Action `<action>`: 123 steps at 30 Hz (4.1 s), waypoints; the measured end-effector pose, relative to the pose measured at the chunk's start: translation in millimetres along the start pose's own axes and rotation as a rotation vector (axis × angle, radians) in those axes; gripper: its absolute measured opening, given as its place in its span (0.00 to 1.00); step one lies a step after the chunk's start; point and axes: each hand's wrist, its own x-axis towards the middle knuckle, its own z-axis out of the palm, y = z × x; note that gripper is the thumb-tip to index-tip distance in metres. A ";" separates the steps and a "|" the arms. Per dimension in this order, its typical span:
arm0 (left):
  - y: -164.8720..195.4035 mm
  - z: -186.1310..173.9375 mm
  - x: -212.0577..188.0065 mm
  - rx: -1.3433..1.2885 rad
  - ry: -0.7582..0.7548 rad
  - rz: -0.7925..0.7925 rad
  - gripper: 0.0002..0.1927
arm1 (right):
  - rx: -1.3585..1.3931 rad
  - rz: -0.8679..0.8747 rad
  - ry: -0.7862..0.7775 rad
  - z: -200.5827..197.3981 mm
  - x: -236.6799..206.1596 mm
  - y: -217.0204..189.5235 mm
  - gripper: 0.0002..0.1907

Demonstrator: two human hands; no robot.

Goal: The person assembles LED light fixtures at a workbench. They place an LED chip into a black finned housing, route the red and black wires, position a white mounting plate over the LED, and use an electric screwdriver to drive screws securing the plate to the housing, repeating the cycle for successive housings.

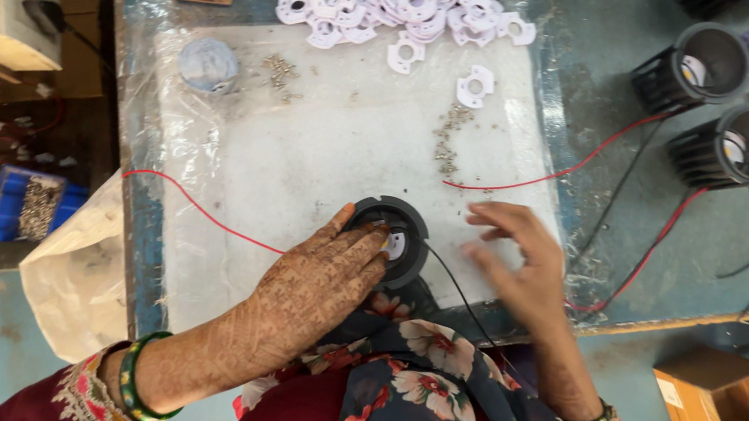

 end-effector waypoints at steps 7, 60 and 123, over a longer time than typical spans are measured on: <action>0.7 -7.6 -1.8 -0.022 -0.002 0.019 0.22 | -0.246 0.215 0.166 -15.2 6.6 17.7 0.08; -9.8 64.4 18.2 -0.094 0.238 -0.199 0.11 | -0.217 -0.643 0.075 57.5 150.5 -222.7 0.14; 2.0 6.2 2.2 -0.120 0.015 -0.208 0.21 | 0.858 -0.340 0.208 -23.2 121.9 -27.8 0.38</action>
